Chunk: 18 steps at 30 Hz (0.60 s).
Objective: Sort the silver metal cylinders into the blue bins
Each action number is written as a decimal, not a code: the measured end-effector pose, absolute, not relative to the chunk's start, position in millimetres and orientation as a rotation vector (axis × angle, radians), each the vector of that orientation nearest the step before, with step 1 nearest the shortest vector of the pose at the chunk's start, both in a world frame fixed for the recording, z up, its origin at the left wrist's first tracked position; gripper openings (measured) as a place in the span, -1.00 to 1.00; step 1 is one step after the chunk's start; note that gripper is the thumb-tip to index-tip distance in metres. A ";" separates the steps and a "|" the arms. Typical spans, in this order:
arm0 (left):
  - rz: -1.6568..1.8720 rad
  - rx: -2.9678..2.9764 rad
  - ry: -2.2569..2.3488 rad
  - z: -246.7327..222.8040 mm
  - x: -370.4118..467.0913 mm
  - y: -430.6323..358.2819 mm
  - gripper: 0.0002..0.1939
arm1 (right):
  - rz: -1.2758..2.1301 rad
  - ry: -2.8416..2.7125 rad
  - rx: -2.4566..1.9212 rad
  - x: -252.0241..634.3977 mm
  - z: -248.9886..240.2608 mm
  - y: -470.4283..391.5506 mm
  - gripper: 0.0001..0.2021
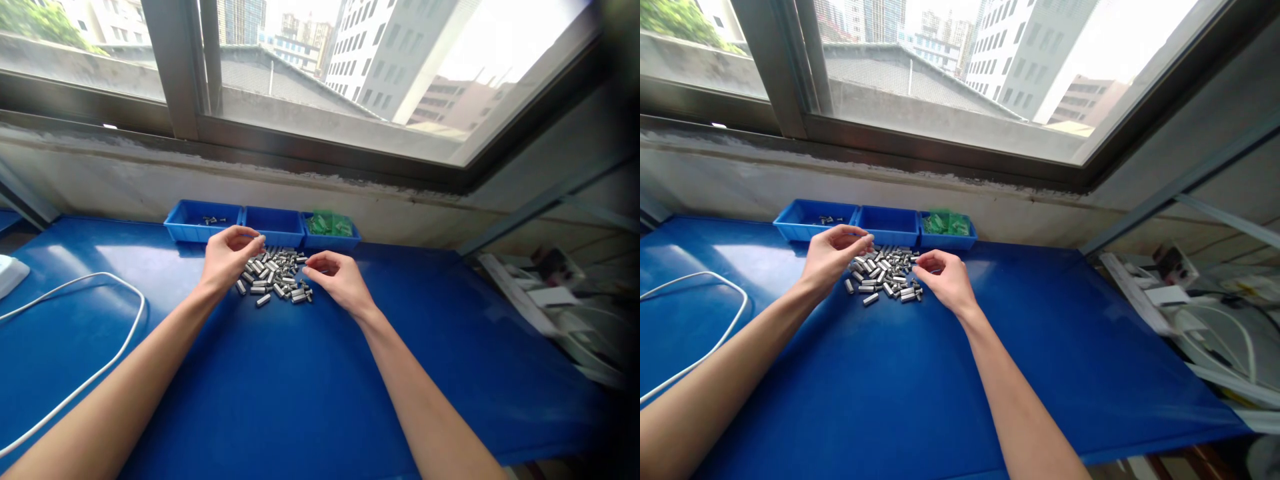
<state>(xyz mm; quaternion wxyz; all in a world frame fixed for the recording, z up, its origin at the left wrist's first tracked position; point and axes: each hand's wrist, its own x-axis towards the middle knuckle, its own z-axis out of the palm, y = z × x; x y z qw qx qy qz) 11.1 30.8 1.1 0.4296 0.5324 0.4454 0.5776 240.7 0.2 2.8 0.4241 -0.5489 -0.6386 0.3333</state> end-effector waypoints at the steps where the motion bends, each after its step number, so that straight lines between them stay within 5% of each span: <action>1: 1.504 1.258 1.126 1.2 7.2 33.9 -0.61 | 0.812 -1.642 -1.389 241.2 3.0 -0.6 -0.81; 12: 1.717 0.976 1.052 2.1 -0.3 42.2 -0.51 | 0.677 -1.844 -1.427 228.1 -0.5 -7.3 -0.81; 18: 1.580 1.131 1.073 7.0 10.3 32.2 -0.66 | 0.604 -1.840 -1.398 223.2 -4.7 -8.7 -0.84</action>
